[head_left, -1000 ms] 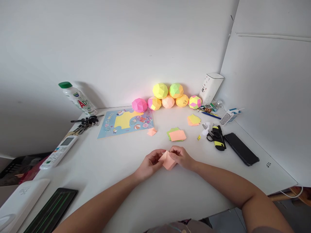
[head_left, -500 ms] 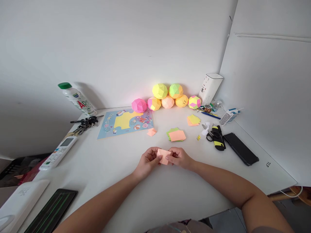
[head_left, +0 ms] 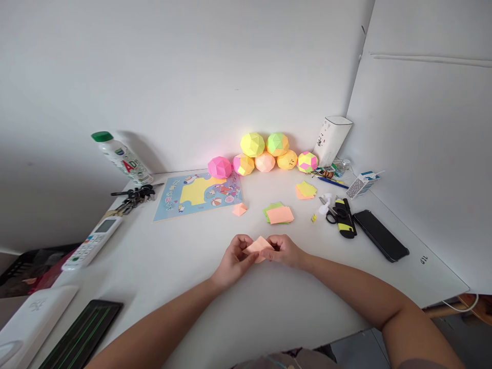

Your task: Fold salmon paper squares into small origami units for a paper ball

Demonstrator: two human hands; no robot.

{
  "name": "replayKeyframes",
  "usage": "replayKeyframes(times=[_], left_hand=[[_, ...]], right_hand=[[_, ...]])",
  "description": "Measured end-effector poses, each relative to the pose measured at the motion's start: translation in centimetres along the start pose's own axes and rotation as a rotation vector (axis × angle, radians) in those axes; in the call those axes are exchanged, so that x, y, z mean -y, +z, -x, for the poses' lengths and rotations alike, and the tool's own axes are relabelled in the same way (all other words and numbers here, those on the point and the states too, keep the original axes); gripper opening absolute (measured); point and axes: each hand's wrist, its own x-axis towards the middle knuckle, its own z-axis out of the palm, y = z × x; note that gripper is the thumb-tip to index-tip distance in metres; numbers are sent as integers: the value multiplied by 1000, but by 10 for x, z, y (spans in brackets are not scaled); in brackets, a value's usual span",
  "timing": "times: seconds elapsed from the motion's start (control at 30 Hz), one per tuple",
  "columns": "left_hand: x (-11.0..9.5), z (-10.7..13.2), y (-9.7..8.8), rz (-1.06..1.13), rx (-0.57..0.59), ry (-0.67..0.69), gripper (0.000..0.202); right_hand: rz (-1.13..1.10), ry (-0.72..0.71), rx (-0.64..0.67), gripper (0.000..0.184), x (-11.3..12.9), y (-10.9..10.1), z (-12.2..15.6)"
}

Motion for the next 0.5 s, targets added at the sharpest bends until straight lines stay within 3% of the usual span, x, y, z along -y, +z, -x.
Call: replayKeyframes(times=[0.17,0.3,0.37,0.5], left_hand=[[2,2,1,10,-17,87,30],[0,3,0,-279,-2,338,15],[1,1,-2,-397,9,416,21],[5,-2,-5,-421,21,408,30]], right_hand=[[50,-23,-23,33,-2,0,0],[59,-30,-4,33,-3,-1,0],[61,-30,4,34,-4,-2,0],[38,-17,-12,33,-4,-1,0]])
